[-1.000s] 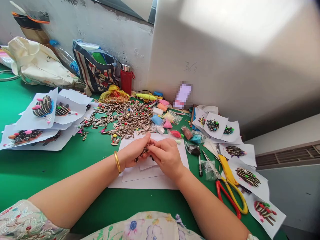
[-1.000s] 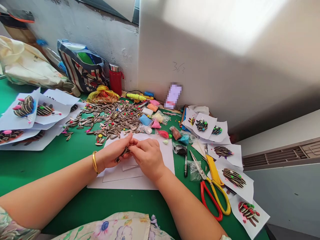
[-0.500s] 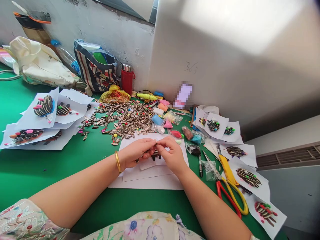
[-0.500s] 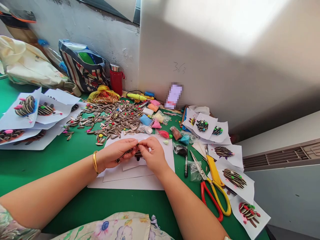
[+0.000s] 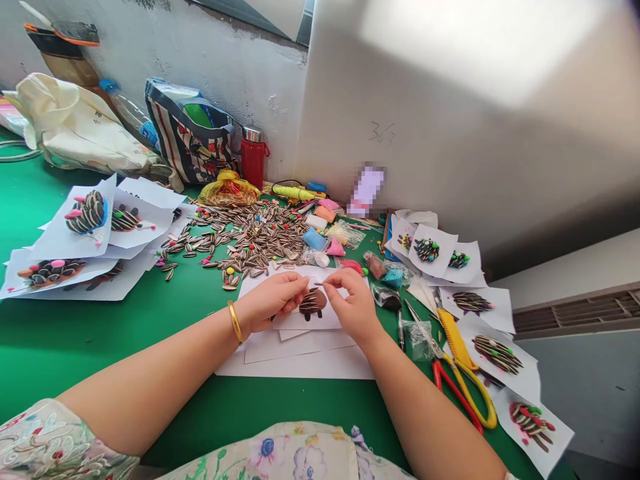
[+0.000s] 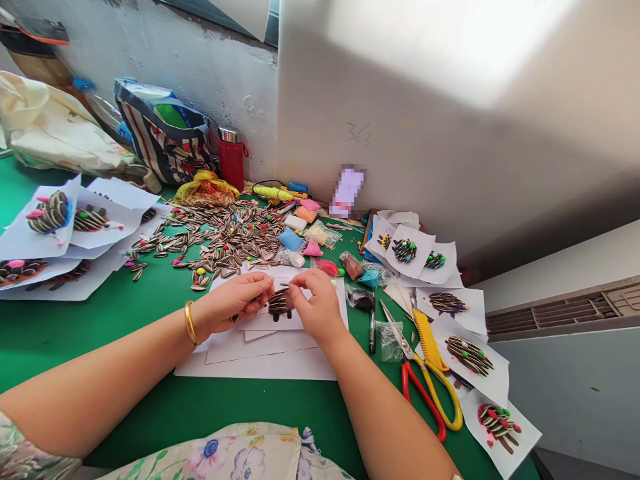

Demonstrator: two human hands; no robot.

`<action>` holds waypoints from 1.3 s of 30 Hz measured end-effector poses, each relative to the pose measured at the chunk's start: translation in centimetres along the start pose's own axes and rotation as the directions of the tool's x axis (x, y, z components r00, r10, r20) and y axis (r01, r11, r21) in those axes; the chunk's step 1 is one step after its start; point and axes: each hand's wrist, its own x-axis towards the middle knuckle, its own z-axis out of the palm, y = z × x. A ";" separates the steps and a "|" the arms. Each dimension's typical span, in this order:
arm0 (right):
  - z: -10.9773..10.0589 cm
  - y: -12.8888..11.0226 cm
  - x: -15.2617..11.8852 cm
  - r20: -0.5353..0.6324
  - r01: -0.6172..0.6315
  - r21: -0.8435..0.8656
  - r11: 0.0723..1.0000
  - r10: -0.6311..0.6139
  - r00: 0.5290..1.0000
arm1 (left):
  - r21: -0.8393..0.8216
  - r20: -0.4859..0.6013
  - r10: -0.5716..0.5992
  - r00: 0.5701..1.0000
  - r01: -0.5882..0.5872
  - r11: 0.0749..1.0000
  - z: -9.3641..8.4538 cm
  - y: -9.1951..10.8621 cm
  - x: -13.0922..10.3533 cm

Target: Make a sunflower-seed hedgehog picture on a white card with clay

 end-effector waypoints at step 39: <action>-0.1 0.2 0.1 0.156 0.178 -0.427 0.887 -0.122 0.980 | -0.257 -0.023 -0.072 0.997 0.064 0.964 -0.3 0.4 -0.1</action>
